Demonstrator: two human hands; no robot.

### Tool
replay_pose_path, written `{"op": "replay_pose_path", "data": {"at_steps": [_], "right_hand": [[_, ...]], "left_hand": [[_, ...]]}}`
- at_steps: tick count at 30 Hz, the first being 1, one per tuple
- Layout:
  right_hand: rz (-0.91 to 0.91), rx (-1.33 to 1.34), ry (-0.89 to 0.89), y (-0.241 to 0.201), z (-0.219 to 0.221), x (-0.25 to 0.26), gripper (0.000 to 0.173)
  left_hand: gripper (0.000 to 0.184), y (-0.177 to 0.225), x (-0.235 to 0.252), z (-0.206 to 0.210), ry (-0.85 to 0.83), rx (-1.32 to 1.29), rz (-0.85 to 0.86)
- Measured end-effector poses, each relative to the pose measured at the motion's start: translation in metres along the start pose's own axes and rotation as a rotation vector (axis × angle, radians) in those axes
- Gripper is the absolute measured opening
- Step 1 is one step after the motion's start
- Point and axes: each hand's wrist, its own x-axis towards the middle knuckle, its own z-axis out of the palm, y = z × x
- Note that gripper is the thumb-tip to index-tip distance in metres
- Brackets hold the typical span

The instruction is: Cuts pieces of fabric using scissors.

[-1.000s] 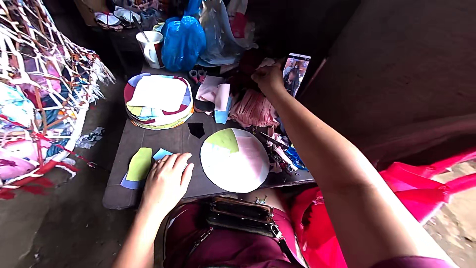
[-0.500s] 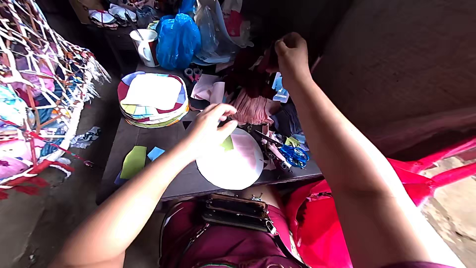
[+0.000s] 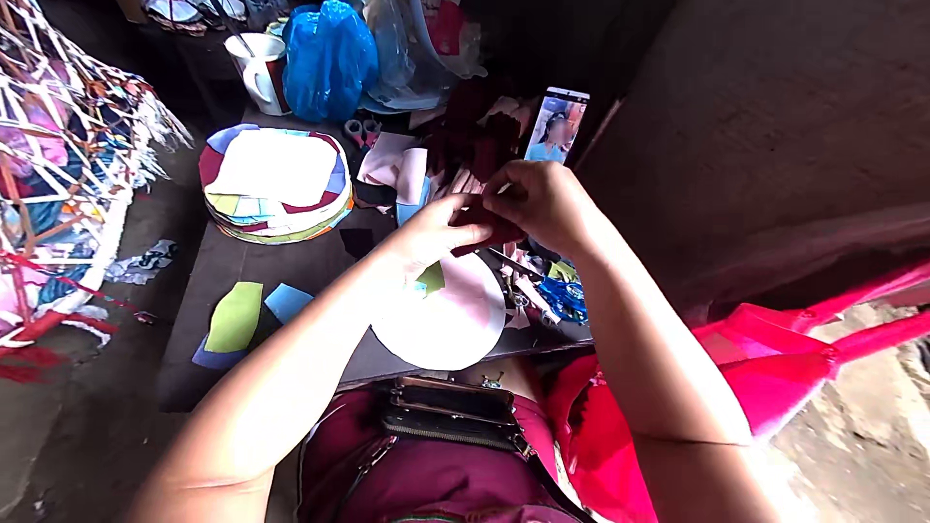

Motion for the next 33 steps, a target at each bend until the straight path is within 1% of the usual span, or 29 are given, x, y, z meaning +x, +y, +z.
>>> {"op": "replay_pose_path", "data": {"at_steps": [2,3,5,9,11,12,14,16,18,20,21,22,23,25,26,28,29,31,33], "right_hand": [[0.006,0.193,0.031,0.007,0.002,-0.012,0.012],[0.01,0.306,0.05,0.011,0.004,-0.018,0.013],[0.051,0.533,0.071,0.017,0.009,-0.031,0.02],[0.167,0.944,0.142,0.022,0.027,-0.055,0.038],[0.17,1.111,0.131,0.024,0.037,-0.063,0.039],[0.169,1.139,0.122,0.024,0.041,-0.065,0.039],[0.168,1.136,0.147,0.021,0.049,-0.068,0.027],[0.17,1.124,0.219,0.016,0.055,-0.068,0.016],[0.129,1.187,0.29,0.012,0.058,-0.064,0.016],[0.079,1.307,0.359,0.006,0.058,-0.055,0.018],[0.065,1.348,0.38,0.001,0.057,-0.051,0.018],[0.049,1.384,0.39,-0.003,0.058,-0.048,0.018],[0.033,1.408,0.386,-0.006,0.058,-0.045,0.018],[0.01,1.433,0.34,-0.009,0.059,-0.043,0.016],[0.004,1.424,0.314,-0.008,0.06,-0.043,0.016],[0.041,1.318,0.307,-0.006,0.062,-0.047,0.014],[0.066,1.245,0.317,-0.004,0.062,-0.049,0.011],[0.114,1.139,0.343,0.004,0.064,-0.054,0.008],[0.163,1.085,0.323,0.013,0.064,-0.06,0.007]], "left_hand": [[0.022,0.001,-0.004,-0.001,0.03,0.065,-0.015],[0.016,0.003,-0.007,-0.001,0.04,0.088,-0.022],[0.013,0.005,-0.011,-0.001,0.065,0.097,-0.018],[0.016,0.007,-0.013,0.002,0.11,0.084,0.015],[0.016,0.005,-0.013,0.003,0.112,0.1,0.032],[0.016,0.005,-0.013,0.004,0.111,0.109,0.035],[0.015,0.004,-0.014,0.006,0.121,0.101,0.035],[0.014,0.003,-0.015,0.009,0.121,-0.05,0.031],[0.018,-0.002,-0.015,0.009,0.072,-0.289,0.033],[0.033,-0.015,-0.011,0.007,-0.009,-0.408,0.047],[0.034,-0.021,-0.011,0.009,-0.027,-0.441,0.04],[0.029,-0.027,-0.011,0.012,-0.052,-0.474,0.029],[0.032,-0.033,-0.012,0.014,-0.113,-0.493,0.024],[0.049,-0.041,-0.014,0.019,-0.239,-0.53,0.032],[0.05,-0.041,-0.016,0.022,-0.262,-0.566,0.041],[0.036,-0.036,-0.018,0.026,-0.243,-0.596,0.059],[0.035,-0.032,-0.017,0.026,-0.21,-0.601,0.056],[0.044,-0.026,-0.016,0.023,-0.158,-0.552,0.025],[0.04,-0.023,-0.015,0.022,-0.071,-0.566,-0.047]]}}
